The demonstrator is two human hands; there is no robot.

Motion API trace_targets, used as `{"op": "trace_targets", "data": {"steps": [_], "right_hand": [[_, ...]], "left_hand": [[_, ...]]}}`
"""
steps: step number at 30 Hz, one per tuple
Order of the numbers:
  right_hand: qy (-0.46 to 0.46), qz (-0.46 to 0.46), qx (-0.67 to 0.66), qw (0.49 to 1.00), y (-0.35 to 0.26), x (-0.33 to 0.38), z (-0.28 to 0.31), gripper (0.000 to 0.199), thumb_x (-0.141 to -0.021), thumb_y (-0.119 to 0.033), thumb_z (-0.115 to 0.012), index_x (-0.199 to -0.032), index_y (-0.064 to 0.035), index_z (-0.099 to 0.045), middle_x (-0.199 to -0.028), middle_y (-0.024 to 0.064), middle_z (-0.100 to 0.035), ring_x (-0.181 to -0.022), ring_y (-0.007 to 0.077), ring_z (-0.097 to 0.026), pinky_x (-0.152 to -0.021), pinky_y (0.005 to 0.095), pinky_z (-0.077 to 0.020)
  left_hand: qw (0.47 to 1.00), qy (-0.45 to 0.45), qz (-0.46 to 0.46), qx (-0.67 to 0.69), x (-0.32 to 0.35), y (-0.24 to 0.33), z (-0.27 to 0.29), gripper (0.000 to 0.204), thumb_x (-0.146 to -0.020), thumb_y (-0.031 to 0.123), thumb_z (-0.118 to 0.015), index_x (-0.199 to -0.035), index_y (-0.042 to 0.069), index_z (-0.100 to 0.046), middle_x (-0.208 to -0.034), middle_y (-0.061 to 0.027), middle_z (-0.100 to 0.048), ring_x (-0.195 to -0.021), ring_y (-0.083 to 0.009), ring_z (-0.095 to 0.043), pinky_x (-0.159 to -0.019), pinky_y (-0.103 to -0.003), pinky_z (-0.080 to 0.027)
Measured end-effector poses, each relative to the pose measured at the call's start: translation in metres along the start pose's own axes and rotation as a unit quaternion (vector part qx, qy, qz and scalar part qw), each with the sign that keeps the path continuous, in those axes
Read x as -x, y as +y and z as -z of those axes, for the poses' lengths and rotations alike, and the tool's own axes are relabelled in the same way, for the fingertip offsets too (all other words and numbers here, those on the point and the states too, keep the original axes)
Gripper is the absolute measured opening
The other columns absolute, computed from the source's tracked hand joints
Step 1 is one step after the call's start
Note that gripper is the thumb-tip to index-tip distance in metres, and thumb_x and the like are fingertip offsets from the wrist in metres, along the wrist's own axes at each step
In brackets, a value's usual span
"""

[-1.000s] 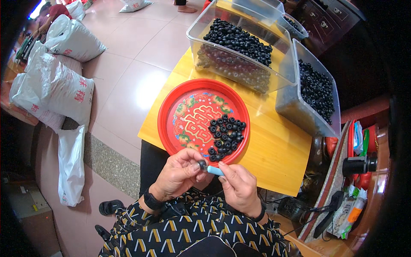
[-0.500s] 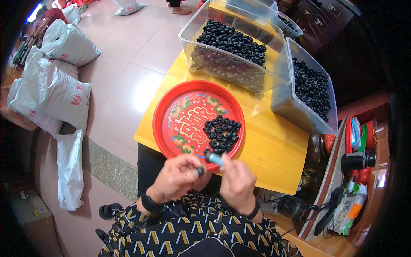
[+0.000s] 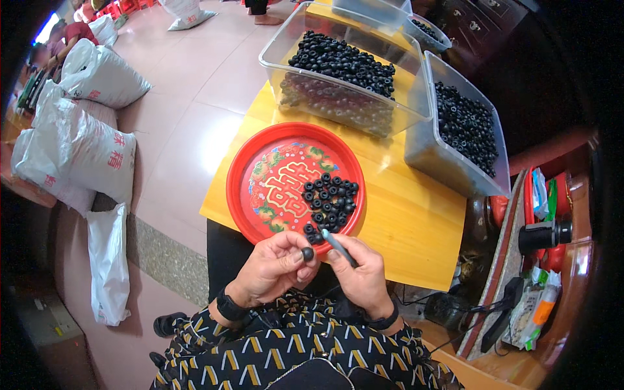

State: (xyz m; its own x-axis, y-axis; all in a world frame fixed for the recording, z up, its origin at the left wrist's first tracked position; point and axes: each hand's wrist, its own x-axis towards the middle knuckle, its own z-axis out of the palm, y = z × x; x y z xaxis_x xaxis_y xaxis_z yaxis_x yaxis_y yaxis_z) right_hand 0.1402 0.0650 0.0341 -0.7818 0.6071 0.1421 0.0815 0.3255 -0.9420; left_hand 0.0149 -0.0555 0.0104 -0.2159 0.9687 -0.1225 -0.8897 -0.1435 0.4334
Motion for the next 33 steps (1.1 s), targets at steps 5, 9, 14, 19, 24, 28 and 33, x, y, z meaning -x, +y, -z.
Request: {"op": "trace_targets", "data": {"steps": [5, 9, 14, 19, 24, 28, 33], "right_hand": [[-0.060, -0.120, -0.163, 0.977, -0.014, -0.001, 0.000, 0.029, -0.082, -0.014, -0.066, -0.106, 0.0016, -0.058, -0.085, 0.0029, -0.060, -0.075, 0.0066, -0.055, -0.066, 0.0217, -0.0463], [-0.090, -0.147, -0.208, 0.963, -0.008, 0.001, 0.008, 0.026, -0.086, -0.013, -0.061, -0.107, 0.0022, -0.057, -0.085, 0.0015, -0.060, -0.076, 0.0064, -0.056, -0.068, 0.0214, -0.0471], [-0.094, -0.136, -0.260, 0.951, -0.001, 0.007, 0.020, 0.023, -0.089, -0.012, -0.056, -0.107, 0.0032, -0.056, -0.085, 0.0006, -0.059, -0.073, 0.0053, -0.054, -0.064, 0.0210, -0.0462], [0.012, -0.259, -0.329, 0.908, 0.043, 0.023, 0.042, 0.024, -0.091, -0.014, -0.050, -0.105, 0.0045, -0.056, -0.076, 0.0023, -0.055, -0.060, 0.0055, -0.047, -0.053, 0.0187, -0.0381], [0.050, -0.256, -0.413, 0.872, 0.050, 0.018, 0.042, 0.020, -0.092, -0.013, -0.045, -0.099, 0.0046, -0.052, -0.068, 0.0042, -0.048, -0.053, 0.0101, -0.041, -0.048, 0.0222, -0.0336], [0.053, -0.260, -0.358, 0.895, 0.054, 0.019, 0.038, 0.020, -0.093, -0.013, -0.043, -0.099, 0.0048, -0.051, -0.069, 0.0044, -0.048, -0.053, 0.0098, -0.040, -0.047, 0.0221, -0.0334], [0.077, -0.249, -0.356, 0.897, 0.062, 0.025, 0.044, 0.021, -0.094, -0.013, -0.041, -0.099, 0.0052, -0.051, -0.069, 0.0039, -0.048, -0.053, 0.0083, -0.040, -0.046, 0.0214, -0.0342]], "left_hand": [[0.997, 0.037, 0.008, -0.062, -0.001, -0.003, -0.009, 0.012, -0.087, 0.005, -0.056, -0.098, 0.002, -0.053, -0.086, -0.0050, -0.056, -0.071, -0.0120, -0.052, -0.061, -0.024, -0.041], [0.995, 0.033, 0.008, -0.089, -0.005, -0.007, -0.017, 0.011, -0.086, 0.004, -0.056, -0.097, 0.003, -0.054, -0.087, -0.0044, -0.057, -0.072, -0.0113, -0.052, -0.062, -0.023, -0.042], [0.993, 0.036, 0.034, -0.106, -0.011, -0.010, -0.019, 0.012, -0.086, 0.007, -0.057, -0.096, 0.002, -0.053, -0.084, -0.0063, -0.057, -0.069, -0.0126, -0.052, -0.061, -0.024, -0.042], [0.972, 0.107, 0.045, -0.204, -0.065, 0.029, -0.056, 0.007, -0.087, 0.010, -0.054, -0.086, 0.003, -0.054, -0.067, -0.0016, -0.052, -0.055, -0.0094, -0.047, -0.050, -0.021, -0.038], [0.968, -0.047, -0.101, -0.224, -0.140, 0.103, -0.098, 0.031, -0.090, 0.013, -0.050, -0.117, 0.001, -0.043, -0.098, -0.0123, -0.058, -0.094, -0.0203, -0.056, -0.078, -0.029, -0.046], [0.954, -0.032, -0.119, -0.273, -0.131, 0.100, -0.101, 0.040, -0.090, 0.013, -0.051, -0.126, 0.001, -0.038, -0.108, -0.0149, -0.056, -0.101, -0.0222, -0.056, -0.080, -0.031, -0.047], [0.800, 0.089, -0.128, -0.579, -0.088, 0.051, -0.035, 0.020, -0.082, 0.010, -0.058, -0.097, -0.004, -0.060, -0.080, -0.0051, -0.062, -0.072, -0.0094, -0.056, -0.064, -0.025, -0.046]]}}
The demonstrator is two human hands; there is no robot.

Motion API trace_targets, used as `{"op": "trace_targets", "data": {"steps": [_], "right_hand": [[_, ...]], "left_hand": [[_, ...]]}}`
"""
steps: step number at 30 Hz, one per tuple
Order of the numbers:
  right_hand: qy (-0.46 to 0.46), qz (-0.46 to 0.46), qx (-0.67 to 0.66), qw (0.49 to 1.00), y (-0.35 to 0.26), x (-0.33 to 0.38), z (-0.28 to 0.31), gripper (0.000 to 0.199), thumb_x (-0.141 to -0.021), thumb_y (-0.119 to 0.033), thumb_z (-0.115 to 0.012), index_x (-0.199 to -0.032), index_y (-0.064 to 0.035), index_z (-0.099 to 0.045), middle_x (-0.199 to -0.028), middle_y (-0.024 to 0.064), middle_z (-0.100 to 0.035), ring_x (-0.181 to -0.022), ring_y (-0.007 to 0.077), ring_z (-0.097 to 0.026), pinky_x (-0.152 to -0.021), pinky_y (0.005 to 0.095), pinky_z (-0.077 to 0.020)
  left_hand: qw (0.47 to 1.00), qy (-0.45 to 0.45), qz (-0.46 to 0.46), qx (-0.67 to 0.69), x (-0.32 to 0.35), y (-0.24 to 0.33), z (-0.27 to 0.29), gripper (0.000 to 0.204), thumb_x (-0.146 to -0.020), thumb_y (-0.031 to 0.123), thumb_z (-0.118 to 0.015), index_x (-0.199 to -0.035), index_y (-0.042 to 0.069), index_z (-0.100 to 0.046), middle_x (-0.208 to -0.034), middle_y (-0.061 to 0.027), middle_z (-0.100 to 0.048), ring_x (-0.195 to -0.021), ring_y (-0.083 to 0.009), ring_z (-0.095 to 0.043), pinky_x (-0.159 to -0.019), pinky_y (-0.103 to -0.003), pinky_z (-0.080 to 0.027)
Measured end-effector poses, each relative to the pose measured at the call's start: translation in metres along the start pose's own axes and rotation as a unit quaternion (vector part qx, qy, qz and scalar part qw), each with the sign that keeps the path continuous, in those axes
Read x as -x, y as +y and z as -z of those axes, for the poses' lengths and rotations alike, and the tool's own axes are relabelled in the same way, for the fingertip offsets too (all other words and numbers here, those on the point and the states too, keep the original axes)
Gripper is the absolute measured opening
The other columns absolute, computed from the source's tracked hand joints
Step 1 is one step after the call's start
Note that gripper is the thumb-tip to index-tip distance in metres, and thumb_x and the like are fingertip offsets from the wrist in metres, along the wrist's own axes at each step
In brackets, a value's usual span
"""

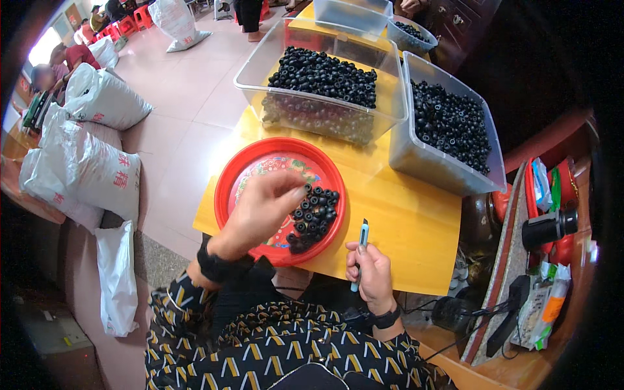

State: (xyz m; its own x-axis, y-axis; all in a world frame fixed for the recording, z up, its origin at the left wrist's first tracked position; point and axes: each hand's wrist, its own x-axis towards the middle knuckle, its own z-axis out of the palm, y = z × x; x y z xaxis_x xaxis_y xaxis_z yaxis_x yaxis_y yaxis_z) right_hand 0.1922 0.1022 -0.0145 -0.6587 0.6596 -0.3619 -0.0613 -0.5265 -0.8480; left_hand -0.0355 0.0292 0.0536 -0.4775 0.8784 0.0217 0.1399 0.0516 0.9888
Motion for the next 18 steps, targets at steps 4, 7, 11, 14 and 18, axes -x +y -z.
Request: {"op": "trace_targets", "data": {"steps": [4, 7, 11, 14, 18], "right_hand": [[-0.010, -0.003, 0.023, 1.000, -0.002, 0.000, -0.007, 0.021, -0.094, -0.012, -0.040, -0.099, 0.0051, -0.051, -0.069, 0.0035, -0.048, -0.052, 0.0070, -0.040, -0.045, 0.0201, -0.0332], [-0.024, 0.000, 0.028, 0.999, 0.000, 0.000, -0.005, 0.021, -0.094, -0.012, -0.043, -0.102, 0.0050, -0.052, -0.071, 0.0036, -0.050, -0.053, 0.0055, -0.040, -0.046, 0.0187, -0.0332], [-0.011, 0.005, 0.042, 0.999, 0.001, 0.001, -0.009, 0.020, -0.094, -0.012, -0.043, -0.101, 0.0044, -0.053, -0.070, 0.0028, -0.050, -0.052, 0.0047, -0.039, -0.046, 0.0181, -0.0323], [-0.004, 0.005, 0.052, 0.999, 0.002, 0.000, -0.010, 0.020, -0.094, -0.013, -0.043, -0.101, 0.0039, -0.053, -0.070, 0.0024, -0.050, -0.051, 0.0043, -0.038, -0.045, 0.0177, -0.0316], [-0.002, -0.001, 0.061, 0.998, 0.001, 0.001, -0.012, 0.020, -0.094, -0.013, -0.043, -0.101, 0.0034, -0.053, -0.070, 0.0022, -0.050, -0.051, 0.0039, -0.037, -0.044, 0.0173, -0.0309]], "left_hand": [[0.964, 0.034, -0.039, -0.260, 0.028, -0.042, 0.005, 0.022, -0.076, 0.000, -0.060, -0.098, 0.001, -0.061, -0.079, -0.0142, -0.057, -0.072, -0.0252, -0.058, -0.064, -0.034, -0.047], [0.946, 0.037, -0.133, -0.295, 0.026, -0.059, 0.004, 0.029, -0.069, -0.001, -0.062, -0.098, 0.003, -0.062, -0.083, -0.0171, -0.055, -0.077, -0.0322, -0.056, -0.067, -0.038, -0.047], [0.926, 0.017, -0.170, -0.337, 0.020, -0.059, 0.003, 0.033, -0.064, -0.004, -0.065, -0.096, 0.003, -0.062, -0.085, -0.0153, -0.054, -0.079, -0.0327, -0.055, -0.067, -0.038, -0.046], [0.929, 0.035, -0.169, -0.329, 0.021, -0.062, -0.001, 0.028, -0.063, -0.001, -0.065, -0.090, 0.001, -0.059, -0.080, -0.0164, -0.053, -0.077, -0.0347, -0.054, -0.067, -0.040, -0.045], [0.924, 0.041, -0.148, -0.351, 0.027, -0.067, -0.002, 0.029, -0.063, -0.002, -0.065, -0.090, 0.000, -0.057, -0.078, -0.0171, -0.051, -0.077, -0.0363, -0.053, -0.067, -0.041, -0.045]]}}
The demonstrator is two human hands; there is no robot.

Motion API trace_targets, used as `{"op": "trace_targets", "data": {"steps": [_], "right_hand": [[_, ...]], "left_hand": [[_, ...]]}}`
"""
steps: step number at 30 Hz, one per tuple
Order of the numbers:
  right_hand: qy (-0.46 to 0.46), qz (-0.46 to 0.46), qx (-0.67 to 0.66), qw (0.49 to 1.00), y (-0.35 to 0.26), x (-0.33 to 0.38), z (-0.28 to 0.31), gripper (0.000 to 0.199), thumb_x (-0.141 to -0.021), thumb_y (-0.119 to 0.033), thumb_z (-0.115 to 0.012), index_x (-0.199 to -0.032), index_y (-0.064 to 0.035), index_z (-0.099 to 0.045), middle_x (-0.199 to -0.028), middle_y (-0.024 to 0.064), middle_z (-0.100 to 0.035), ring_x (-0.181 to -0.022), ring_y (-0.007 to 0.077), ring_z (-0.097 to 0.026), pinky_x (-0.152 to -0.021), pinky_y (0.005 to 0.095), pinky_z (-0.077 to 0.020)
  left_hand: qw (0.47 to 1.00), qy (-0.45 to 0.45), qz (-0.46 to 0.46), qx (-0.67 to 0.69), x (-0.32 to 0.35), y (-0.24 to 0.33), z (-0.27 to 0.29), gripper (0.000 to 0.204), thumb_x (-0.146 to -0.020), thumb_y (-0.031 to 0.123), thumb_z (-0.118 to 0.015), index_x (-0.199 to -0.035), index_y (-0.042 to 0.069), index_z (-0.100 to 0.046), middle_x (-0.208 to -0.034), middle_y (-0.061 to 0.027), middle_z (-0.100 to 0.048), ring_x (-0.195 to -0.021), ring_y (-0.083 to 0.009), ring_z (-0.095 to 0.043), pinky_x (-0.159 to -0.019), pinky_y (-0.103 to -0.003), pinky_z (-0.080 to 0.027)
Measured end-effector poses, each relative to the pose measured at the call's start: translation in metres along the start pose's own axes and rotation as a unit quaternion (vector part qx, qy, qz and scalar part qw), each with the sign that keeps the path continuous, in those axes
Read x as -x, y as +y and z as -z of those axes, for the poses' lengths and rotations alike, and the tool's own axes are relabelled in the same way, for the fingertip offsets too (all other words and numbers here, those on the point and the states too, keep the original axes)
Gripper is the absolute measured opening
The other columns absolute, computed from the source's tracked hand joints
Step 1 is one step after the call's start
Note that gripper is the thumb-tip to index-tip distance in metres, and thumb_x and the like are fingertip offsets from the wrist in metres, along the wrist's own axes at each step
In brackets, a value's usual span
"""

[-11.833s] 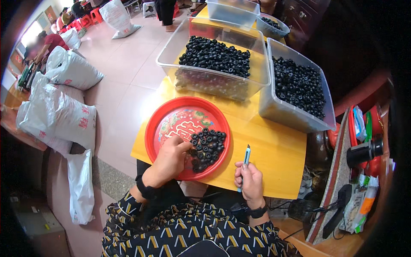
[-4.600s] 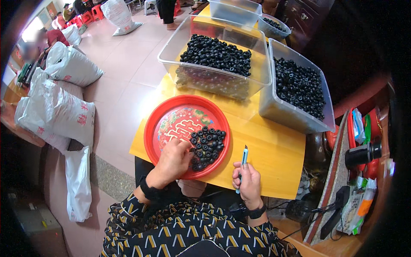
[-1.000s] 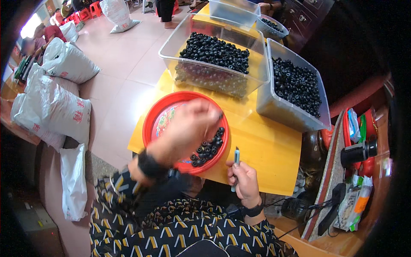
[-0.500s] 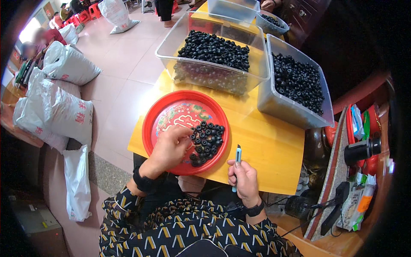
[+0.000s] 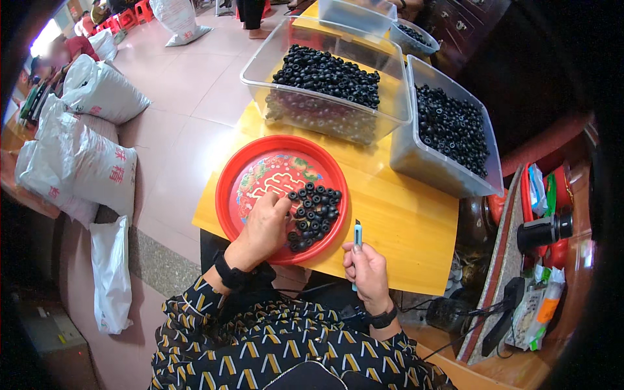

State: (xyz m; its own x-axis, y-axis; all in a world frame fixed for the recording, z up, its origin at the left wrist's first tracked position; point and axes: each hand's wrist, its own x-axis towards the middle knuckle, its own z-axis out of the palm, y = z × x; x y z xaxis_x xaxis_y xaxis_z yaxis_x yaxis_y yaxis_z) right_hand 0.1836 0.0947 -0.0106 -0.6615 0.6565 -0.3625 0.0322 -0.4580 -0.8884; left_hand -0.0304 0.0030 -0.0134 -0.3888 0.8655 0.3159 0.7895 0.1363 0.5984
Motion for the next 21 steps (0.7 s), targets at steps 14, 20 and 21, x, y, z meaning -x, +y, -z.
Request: {"op": "trace_targets", "data": {"steps": [14, 20, 21], "right_hand": [[-0.011, 0.020, 0.069, 0.997, -0.002, 0.004, -0.005, 0.029, -0.096, -0.017, -0.040, -0.106, 0.0063, -0.053, -0.071, 0.0025, -0.050, -0.055, 0.0060, -0.042, -0.048, 0.0185, -0.0363], [-0.039, 0.105, 0.222, 0.969, -0.009, 0.015, -0.019, 0.027, -0.092, -0.013, -0.049, -0.109, 0.0054, -0.056, -0.079, 0.0053, -0.057, -0.063, 0.0082, -0.049, -0.058, 0.0199, -0.0401], [-0.035, 0.135, 0.265, 0.954, -0.013, 0.018, -0.027, 0.026, -0.090, -0.012, -0.053, -0.109, 0.0042, -0.058, -0.082, 0.0073, -0.059, -0.069, 0.0114, -0.055, -0.063, 0.0227, -0.0436]], "left_hand": [[0.616, -0.017, 0.201, 0.762, 0.052, 0.024, 0.035, 0.020, -0.086, 0.002, -0.056, -0.106, 0.000, -0.052, -0.098, -0.0129, -0.060, -0.082, -0.0185, -0.059, -0.070, -0.027, -0.049], [0.584, 0.012, 0.200, 0.787, 0.063, 0.020, 0.028, 0.021, -0.080, 0.000, -0.062, -0.101, -0.001, -0.056, -0.088, -0.0100, -0.059, -0.073, -0.0172, -0.057, -0.065, -0.027, -0.048], [0.583, 0.012, 0.201, 0.787, 0.064, 0.021, 0.028, 0.021, -0.080, 0.000, -0.062, -0.101, -0.001, -0.056, -0.088, -0.0100, -0.059, -0.073, -0.0172, -0.057, -0.065, -0.027, -0.048]]}}
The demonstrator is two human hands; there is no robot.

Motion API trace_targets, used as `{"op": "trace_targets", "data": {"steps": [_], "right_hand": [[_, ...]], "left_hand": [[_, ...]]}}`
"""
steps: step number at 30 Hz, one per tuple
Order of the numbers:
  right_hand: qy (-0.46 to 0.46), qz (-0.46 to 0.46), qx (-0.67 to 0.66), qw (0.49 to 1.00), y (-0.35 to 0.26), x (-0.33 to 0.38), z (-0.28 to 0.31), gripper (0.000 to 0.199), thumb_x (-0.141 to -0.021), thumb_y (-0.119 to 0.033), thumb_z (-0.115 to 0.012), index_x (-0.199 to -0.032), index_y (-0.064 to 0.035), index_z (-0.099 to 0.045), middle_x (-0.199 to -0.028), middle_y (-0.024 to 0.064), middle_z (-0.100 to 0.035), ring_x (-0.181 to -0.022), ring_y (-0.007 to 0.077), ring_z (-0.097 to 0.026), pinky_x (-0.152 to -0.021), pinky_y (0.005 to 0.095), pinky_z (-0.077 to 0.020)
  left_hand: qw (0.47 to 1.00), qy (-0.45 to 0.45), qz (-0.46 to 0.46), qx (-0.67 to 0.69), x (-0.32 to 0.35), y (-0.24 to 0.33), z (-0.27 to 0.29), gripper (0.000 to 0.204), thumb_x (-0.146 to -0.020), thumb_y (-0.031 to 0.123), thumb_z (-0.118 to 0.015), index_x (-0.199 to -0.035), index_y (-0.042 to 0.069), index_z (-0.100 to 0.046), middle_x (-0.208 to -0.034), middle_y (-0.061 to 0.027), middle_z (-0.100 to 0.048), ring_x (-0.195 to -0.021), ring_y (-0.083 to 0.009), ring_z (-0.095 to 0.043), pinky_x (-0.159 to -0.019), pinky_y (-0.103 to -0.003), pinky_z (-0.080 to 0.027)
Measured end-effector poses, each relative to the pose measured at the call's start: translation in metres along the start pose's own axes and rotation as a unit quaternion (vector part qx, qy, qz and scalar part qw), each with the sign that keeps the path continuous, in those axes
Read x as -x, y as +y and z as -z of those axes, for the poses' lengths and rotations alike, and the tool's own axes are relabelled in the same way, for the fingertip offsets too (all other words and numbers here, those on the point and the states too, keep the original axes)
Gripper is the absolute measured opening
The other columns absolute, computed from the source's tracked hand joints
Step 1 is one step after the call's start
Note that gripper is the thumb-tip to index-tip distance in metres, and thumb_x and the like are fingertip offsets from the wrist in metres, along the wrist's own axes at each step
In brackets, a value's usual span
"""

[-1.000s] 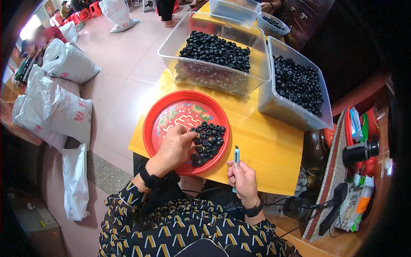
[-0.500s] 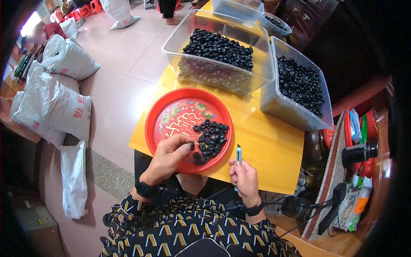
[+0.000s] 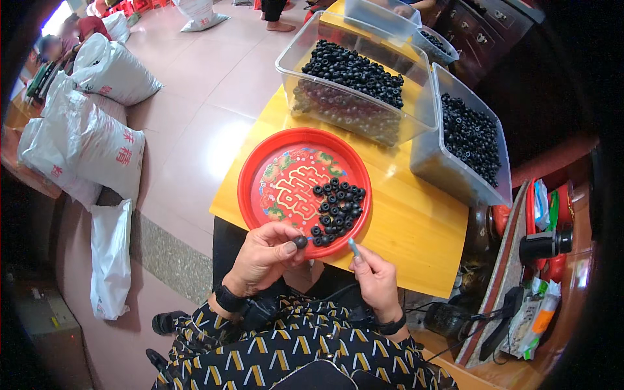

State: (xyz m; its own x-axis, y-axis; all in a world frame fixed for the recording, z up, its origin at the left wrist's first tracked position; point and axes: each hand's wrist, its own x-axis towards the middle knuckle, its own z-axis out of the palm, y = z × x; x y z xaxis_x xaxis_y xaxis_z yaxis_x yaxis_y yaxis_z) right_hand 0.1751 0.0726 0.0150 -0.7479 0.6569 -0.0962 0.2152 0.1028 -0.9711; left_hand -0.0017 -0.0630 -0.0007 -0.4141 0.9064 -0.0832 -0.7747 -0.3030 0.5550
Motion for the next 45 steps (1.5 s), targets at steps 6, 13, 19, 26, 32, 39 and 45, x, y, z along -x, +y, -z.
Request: {"op": "trace_targets", "data": {"steps": [6, 13, 19, 26, 32, 39, 45], "right_hand": [[-0.038, 0.071, 0.017, 0.997, -0.025, -0.005, -0.020, 0.025, -0.087, -0.008, -0.056, -0.110, 0.0031, -0.057, -0.087, 0.0107, -0.061, -0.079, 0.0157, -0.058, -0.072, 0.0267, -0.0455], [-0.089, 0.153, 0.007, 0.984, -0.036, -0.011, -0.036, 0.028, -0.086, -0.006, -0.056, -0.113, 0.0009, -0.056, -0.088, 0.0113, -0.061, -0.079, 0.0166, -0.060, -0.071, 0.0266, -0.0468], [-0.076, 0.176, 0.055, 0.980, -0.034, -0.010, -0.034, 0.030, -0.084, -0.004, -0.058, -0.113, 0.0009, -0.057, -0.085, 0.0133, -0.061, -0.073, 0.0181, -0.060, -0.066, 0.0267, -0.0467], [-0.045, 0.201, 0.130, 0.970, -0.029, -0.008, -0.022, 0.031, -0.079, -0.002, -0.063, -0.110, 0.0016, -0.058, -0.082, 0.0147, -0.061, -0.067, 0.0225, -0.060, -0.061, 0.0283, -0.0470], [-0.055, 0.239, 0.160, 0.956, -0.031, -0.009, -0.022, 0.033, -0.075, -0.004, -0.066, -0.107, 0.0001, -0.060, -0.080, 0.0148, -0.061, -0.066, 0.0280, -0.060, -0.059, 0.0327, -0.0477], [-0.048, 0.253, 0.197, 0.946, -0.031, -0.009, -0.021, 0.033, -0.073, -0.005, -0.067, -0.105, -0.0001, -0.060, -0.078, 0.0141, -0.060, -0.065, 0.0287, -0.059, -0.058, 0.0350, -0.0476], [-0.043, 0.246, 0.203, 0.947, -0.030, -0.008, -0.019, 0.033, -0.073, -0.005, -0.067, -0.105, -0.0004, -0.060, -0.077, 0.0138, -0.060, -0.064, 0.0284, -0.059, -0.058, 0.0350, -0.0475]], "left_hand": [[0.997, 0.008, 0.032, 0.063, 0.004, -0.004, -0.003, 0.017, -0.085, 0.006, -0.059, -0.101, 0.000, -0.056, -0.085, -0.0104, -0.058, -0.067, -0.0163, -0.054, -0.062, -0.027, -0.046], [0.998, 0.030, 0.058, 0.013, 0.009, -0.006, -0.011, 0.023, -0.087, 0.004, -0.056, -0.109, -0.002, -0.055, -0.087, -0.0080, -0.060, -0.068, -0.0129, -0.054, -0.063, -0.024, -0.046], [0.999, 0.019, 0.042, 0.026, 0.007, -0.004, -0.009, 0.020, -0.086, 0.002, -0.056, -0.106, -0.002, -0.055, -0.091, -0.0090, -0.059, -0.073, -0.0136, -0.055, -0.067, -0.024, -0.047], [0.999, 0.002, 0.026, 0.045, 0.006, -0.006, -0.005, 0.022, -0.086, 0.008, -0.057, -0.106, 0.003, -0.052, -0.094, -0.0118, -0.058, -0.074, -0.0161, -0.053, -0.065, -0.027, -0.044], [0.999, 0.008, 0.033, 0.040, 0.005, -0.005, -0.007, 0.020, -0.086, 0.011, -0.058, -0.102, 0.004, -0.050, -0.093, -0.0117, -0.058, -0.070, -0.0157, -0.053, -0.062, -0.026, -0.043], [0.998, 0.002, 0.036, 0.044, 0.006, -0.006, -0.008, 0.018, -0.086, 0.011, -0.058, -0.101, 0.004, -0.051, -0.093, -0.0119, -0.057, -0.068, -0.0155, -0.053, -0.061, -0.026, -0.042], [0.997, -0.003, 0.050, 0.058, 0.006, -0.007, -0.006, 0.017, -0.087, 0.010, -0.056, -0.102, 0.004, -0.051, -0.094, -0.0121, -0.058, -0.068, -0.0158, -0.053, -0.061, -0.027, -0.042]]}}
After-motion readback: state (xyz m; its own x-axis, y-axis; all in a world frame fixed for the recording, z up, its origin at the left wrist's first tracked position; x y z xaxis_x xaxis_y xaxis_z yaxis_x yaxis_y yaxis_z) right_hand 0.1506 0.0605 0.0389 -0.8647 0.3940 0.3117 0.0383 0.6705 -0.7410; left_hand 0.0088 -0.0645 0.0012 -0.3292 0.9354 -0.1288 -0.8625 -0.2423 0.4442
